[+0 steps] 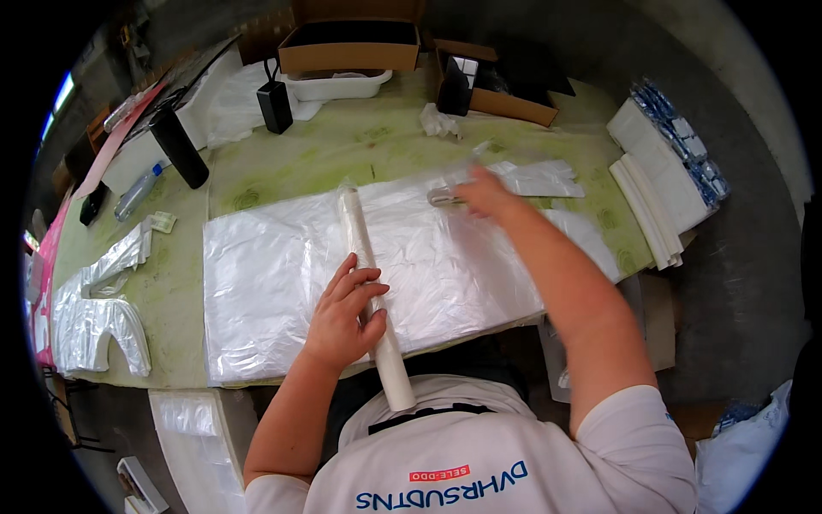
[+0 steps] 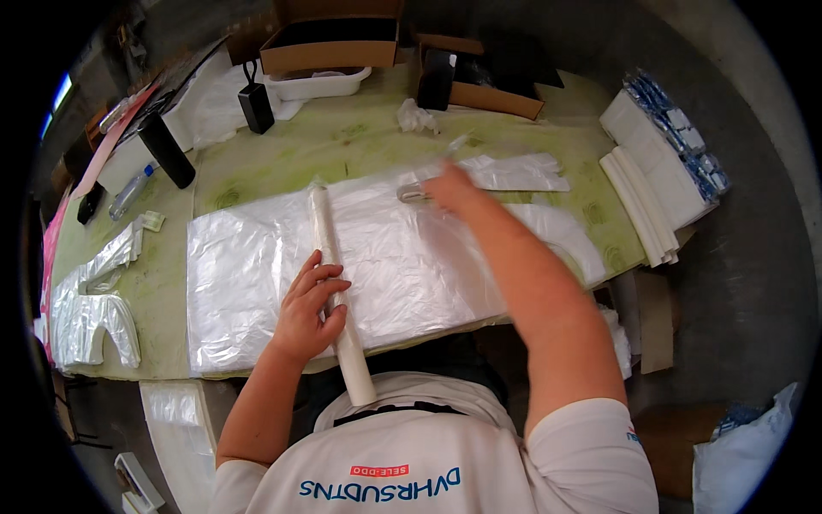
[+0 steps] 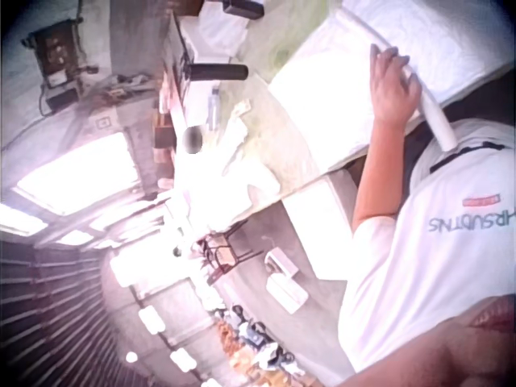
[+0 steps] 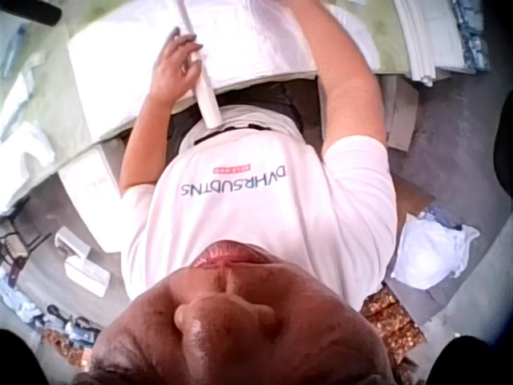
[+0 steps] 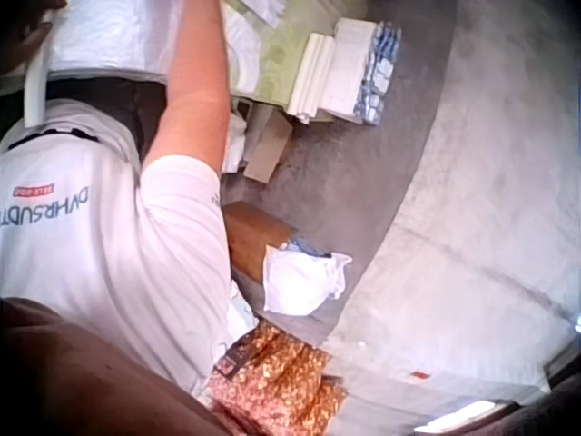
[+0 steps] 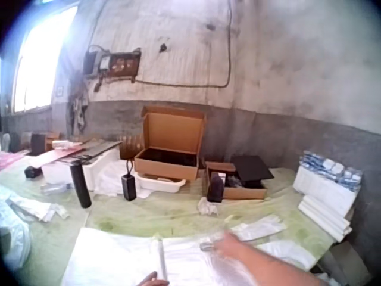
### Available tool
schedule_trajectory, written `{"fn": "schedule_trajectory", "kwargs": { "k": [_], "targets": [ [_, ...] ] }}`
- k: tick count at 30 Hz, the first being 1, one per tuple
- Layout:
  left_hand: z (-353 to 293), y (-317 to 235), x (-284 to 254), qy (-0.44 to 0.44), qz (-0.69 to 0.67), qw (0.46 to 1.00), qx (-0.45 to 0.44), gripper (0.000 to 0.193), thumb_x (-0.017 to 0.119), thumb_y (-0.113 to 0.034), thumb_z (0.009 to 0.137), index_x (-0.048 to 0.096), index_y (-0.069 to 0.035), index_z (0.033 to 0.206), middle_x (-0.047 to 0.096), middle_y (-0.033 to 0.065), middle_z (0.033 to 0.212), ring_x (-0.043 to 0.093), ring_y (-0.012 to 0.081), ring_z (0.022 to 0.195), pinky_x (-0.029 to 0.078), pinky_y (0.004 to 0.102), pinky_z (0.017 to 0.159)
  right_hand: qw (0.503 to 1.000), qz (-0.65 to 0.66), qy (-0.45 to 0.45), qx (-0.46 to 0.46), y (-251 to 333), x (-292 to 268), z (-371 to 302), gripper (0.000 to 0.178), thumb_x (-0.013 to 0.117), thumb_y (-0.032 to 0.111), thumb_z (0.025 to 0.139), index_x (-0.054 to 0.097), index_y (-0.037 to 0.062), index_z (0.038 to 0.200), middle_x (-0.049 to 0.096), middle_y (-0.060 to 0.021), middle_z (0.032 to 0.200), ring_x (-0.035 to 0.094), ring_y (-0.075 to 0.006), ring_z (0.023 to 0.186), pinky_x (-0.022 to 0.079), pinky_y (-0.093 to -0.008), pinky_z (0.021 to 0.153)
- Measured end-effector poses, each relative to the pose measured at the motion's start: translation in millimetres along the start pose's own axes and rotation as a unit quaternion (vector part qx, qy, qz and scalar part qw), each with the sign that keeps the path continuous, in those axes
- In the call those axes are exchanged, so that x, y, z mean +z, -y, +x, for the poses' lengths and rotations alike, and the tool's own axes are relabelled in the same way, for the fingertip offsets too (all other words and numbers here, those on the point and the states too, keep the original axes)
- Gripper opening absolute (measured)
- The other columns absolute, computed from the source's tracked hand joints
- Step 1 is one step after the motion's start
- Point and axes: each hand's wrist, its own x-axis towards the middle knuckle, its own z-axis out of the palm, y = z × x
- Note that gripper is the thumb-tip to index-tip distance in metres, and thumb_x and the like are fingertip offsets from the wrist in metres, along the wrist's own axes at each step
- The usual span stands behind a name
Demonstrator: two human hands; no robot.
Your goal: The person wraps white curved objects in clear plastic film on a workbench. They unroll the film, place the object inside, fold the film around it, and seal the edges by hand. The wrapped items are stacked on the left side of the table.
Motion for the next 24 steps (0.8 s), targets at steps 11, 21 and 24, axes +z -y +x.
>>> {"fn": "schedule_trajectory", "kwargs": {
  "k": [11,21,24],
  "targets": [
    [1.6,1.3,2.8,-0.007,-0.022,0.999,0.025,0.030,0.071,-0.007,0.074,0.072,-0.008,0.104,0.065,0.0083,0.123,0.048,0.0410,0.136,0.045,0.0473,0.110,0.839,-0.129,-0.521,0.090,-220.1,-270.9,-43.0,0.054,0.068,0.012,0.083,0.055,0.0091,0.135,0.059,-0.0177,0.123,0.061,-0.0330,0.099,0.048,-0.0392,0.086],
    [-1.6,3.0,-3.0,-0.002,-0.010,1.000,0.020,0.031,0.070,-0.006,0.075,0.071,-0.007,0.106,0.065,0.0120,0.126,0.046,0.0431,0.138,0.044,0.0489,0.110,0.893,-0.327,-0.036,-0.307,0.0,59.9,-99.7,0.060,0.073,0.042,0.084,0.060,0.0274,0.140,0.027,-0.0174,0.162,0.021,-0.0421,0.150,0.019,-0.0619,0.119],
    [0.5,1.5,-0.3,0.002,-0.026,1.000,0.014,0.030,0.070,-0.006,0.076,0.071,-0.007,0.106,0.065,0.0110,0.127,0.045,0.0422,0.139,0.044,0.0486,0.110,0.928,-0.330,-0.063,-0.163,15.9,79.7,-72.7,0.070,0.069,0.043,0.087,0.049,0.0159,0.148,0.028,-0.0133,0.163,0.020,-0.0410,0.151,0.020,-0.0640,0.118]
  ]
}}
